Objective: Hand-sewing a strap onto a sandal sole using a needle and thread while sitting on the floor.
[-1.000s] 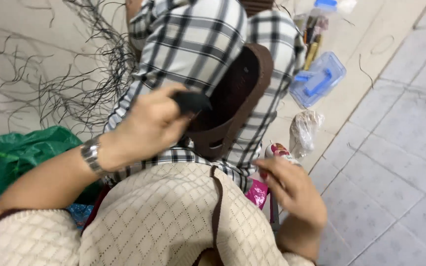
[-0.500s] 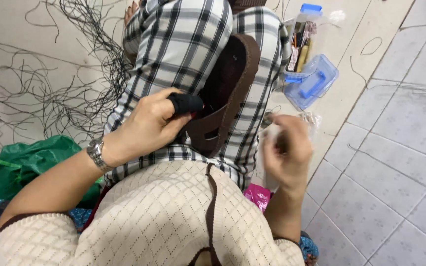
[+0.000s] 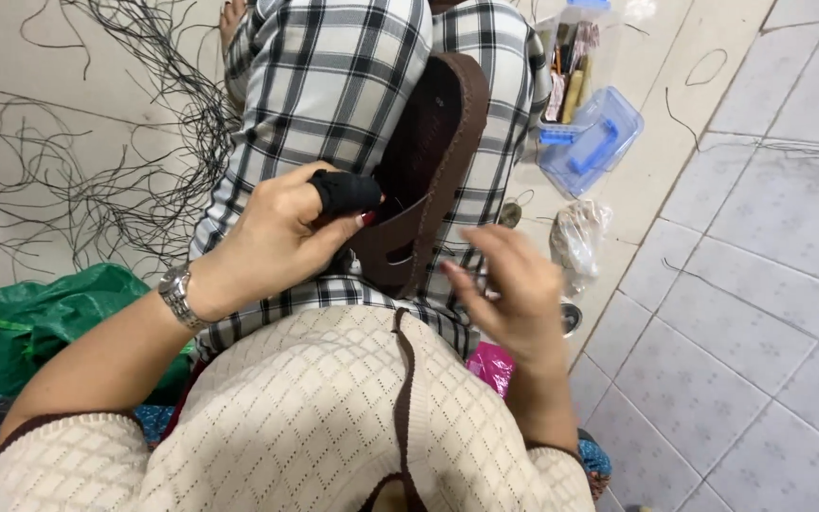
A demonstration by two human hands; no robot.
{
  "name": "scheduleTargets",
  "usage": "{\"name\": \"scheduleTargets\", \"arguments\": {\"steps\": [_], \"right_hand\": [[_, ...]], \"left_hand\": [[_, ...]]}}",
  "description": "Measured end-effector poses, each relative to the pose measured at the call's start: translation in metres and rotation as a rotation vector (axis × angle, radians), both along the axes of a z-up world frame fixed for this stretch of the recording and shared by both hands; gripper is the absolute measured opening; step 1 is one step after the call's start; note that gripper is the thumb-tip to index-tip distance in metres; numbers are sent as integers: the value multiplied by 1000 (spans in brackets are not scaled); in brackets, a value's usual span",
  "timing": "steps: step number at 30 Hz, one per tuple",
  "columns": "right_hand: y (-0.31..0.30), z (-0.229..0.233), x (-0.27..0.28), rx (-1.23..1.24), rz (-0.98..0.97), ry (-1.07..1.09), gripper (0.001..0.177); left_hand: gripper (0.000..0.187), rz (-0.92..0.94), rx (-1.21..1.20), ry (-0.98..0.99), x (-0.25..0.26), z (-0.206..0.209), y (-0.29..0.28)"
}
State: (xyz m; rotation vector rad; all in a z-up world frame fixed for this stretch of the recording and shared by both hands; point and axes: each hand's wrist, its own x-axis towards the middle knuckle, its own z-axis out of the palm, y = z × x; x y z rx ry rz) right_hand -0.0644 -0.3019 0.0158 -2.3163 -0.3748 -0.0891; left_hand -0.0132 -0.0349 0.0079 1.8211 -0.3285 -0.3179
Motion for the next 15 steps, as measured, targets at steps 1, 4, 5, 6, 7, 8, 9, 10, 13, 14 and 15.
{"name": "scheduleTargets", "arguments": {"steps": [1, 4, 5, 6, 7, 8, 9, 10, 13, 14, 15], "right_hand": [[16, -2, 2, 9, 28, -33, 27], [9, -34, -3, -198, 66, -163, 24], [1, -22, -3, -190, 67, -168, 24], [-9, -9, -3, -273, 36, -104, 21], [-19, 3, -4, -356, 5, -40, 19], [-14, 5, -6, -361, 5, -39, 19], [-10, 6, -8, -394, 17, -38, 21], [-6, 8, -11, -430, 26, -35, 24], [7, -29, -7, -452, 3, -153, 7], [-26, -32, -8, -451, -1, -162, 7], [-58, -35, -10, -342, 15, -225, 5]], "left_hand": [[17, -4, 8, -15, 1, 1, 0], [17, 7, 11, -33, -3, 2, 0], [17, 9, 19, -37, -3, 2, 4], [17, 11, 8, -16, -5, 2, 6], [18, 14, -2, 5, -7, 1, 7], [18, 14, -7, 6, -8, -3, 8], [19, 26, -23, -4, -8, -6, 8], [20, 35, -42, -12, -9, -10, 7], [16, 14, 14, -169, -6, -18, 7], [16, 12, 15, -178, 0, -27, 22], [17, -4, 345, -458, 5, -35, 37]]}}
